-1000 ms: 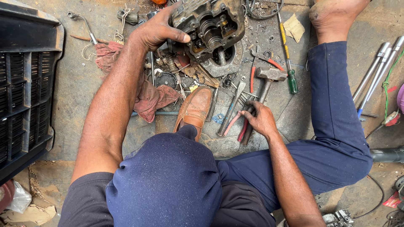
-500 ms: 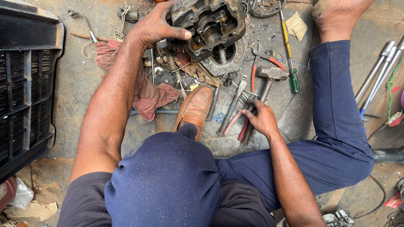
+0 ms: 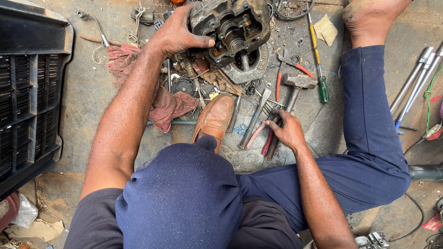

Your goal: The person repairs a disassembled engine component using pliers, a hammer, and a screwdriver to remove and manipulate internal parts including the piston.

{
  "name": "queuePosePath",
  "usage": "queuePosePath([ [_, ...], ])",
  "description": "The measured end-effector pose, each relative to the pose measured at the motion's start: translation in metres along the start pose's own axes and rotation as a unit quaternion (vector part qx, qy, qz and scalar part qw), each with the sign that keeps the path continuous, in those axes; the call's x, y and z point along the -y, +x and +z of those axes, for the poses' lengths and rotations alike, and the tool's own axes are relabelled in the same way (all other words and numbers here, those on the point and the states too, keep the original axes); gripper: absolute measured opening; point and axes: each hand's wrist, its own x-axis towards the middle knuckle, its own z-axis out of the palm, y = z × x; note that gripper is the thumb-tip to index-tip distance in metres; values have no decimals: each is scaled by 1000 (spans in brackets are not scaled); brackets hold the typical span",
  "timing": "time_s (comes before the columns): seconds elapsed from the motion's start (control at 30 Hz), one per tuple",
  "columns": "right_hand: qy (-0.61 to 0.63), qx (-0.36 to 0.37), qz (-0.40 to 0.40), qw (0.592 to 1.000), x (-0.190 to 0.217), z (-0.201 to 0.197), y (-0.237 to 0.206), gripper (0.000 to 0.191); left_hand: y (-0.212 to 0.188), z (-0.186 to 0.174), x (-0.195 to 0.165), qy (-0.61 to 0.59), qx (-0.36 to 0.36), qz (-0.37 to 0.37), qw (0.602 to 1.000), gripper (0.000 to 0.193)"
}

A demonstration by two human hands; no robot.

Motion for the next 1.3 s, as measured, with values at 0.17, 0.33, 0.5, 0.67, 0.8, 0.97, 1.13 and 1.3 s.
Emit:
queuePosePath([
  [0.17,4,-1,0,1000,2,-1,0,58,-1,3,3,2,-28,7,1000,87],
  [0.33,2,-3,-7,1000,3,-2,0,57,-3,2,2,-61,-25,-10,998,76],
  [0.5,6,-1,-9,1000,3,-2,0,55,-1,0,9,-83,-29,-9,996,74],
  [0.67,-1,-5,-14,1000,1,0,1,55,3,-1,22,-55,-48,8,997,78],
  [0.8,-3,-1,-8,1000,-1,1,2,55,4,0,28,-128,-53,-48,989,82],
  [0.97,0,-1,-6,1000,-1,1,2,54,6,1,31,-124,-49,6,991,85],
  [1.13,2,-5,-15,1000,0,0,1,54,4,0,31,-115,-57,-46,991,87],
  [1.3,-1,1,-8,1000,-2,0,2,54,4,1,30,-94,-60,-8,994,88],
])
